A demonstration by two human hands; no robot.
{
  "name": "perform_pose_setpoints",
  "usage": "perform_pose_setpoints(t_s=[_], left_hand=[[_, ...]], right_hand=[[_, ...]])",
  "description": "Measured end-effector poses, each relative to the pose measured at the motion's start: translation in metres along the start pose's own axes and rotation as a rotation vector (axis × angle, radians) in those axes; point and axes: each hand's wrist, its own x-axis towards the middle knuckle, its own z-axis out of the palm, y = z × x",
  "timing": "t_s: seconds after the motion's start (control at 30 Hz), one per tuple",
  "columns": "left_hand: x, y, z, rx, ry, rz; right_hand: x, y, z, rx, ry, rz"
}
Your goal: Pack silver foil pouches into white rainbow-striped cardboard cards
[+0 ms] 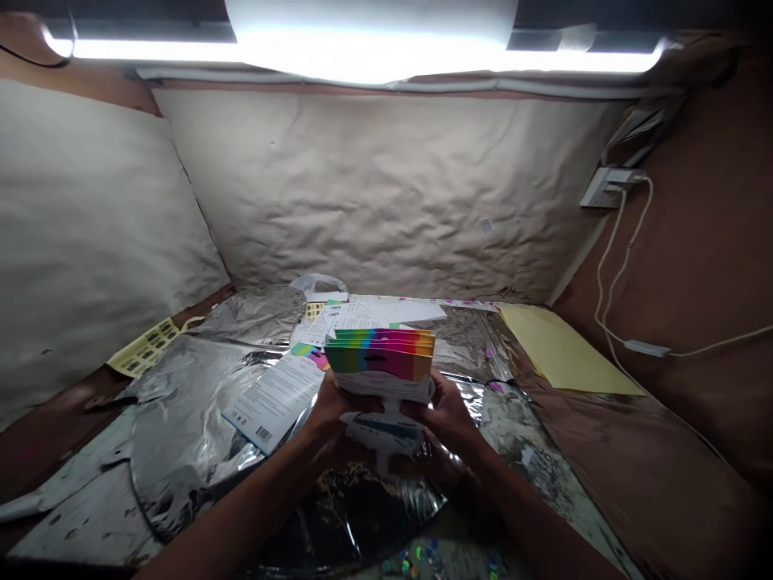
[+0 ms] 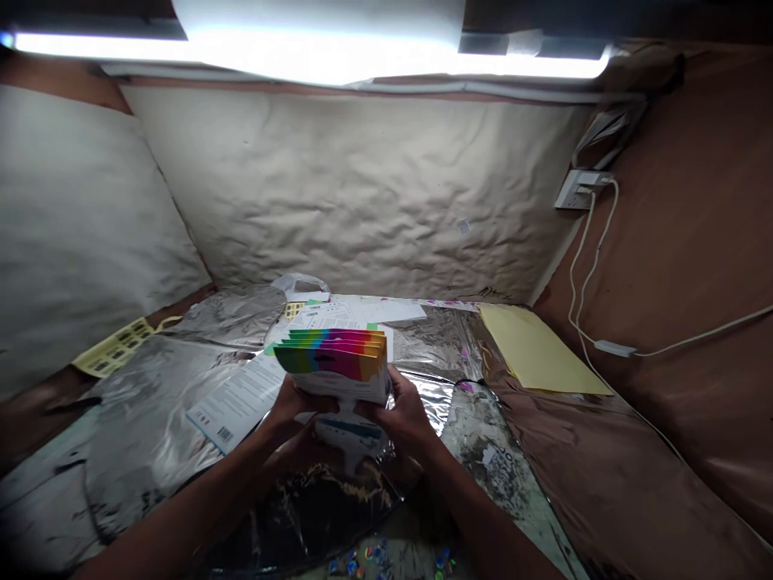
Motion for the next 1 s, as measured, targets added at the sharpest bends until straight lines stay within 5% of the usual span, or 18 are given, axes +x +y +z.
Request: perform_pose_setpoints(t_s=[0.4,0.67,0.87,1.0], left_hand=[[0.005,-0.016,-0.012,-0.053,-0.161,0.003],[0.0,-0.018,-0.002,-0.042,-0.005,0.073],[-0.002,-0.008,-0.003,-0.086,0.087,0.068],[-0.001,-0.01,-0.007,-0.062,0.109,0.058]], right_hand=[[0.001,0.007,0.007,0.097,0.07,0.095],[0.006,-0.002,0.011,0.068,0.041,0.122],[0.002,-0.008,0.015,-0.009,0.287,0.046],[0.0,-0.007,0.014,-0.326,0.52,0.008]])
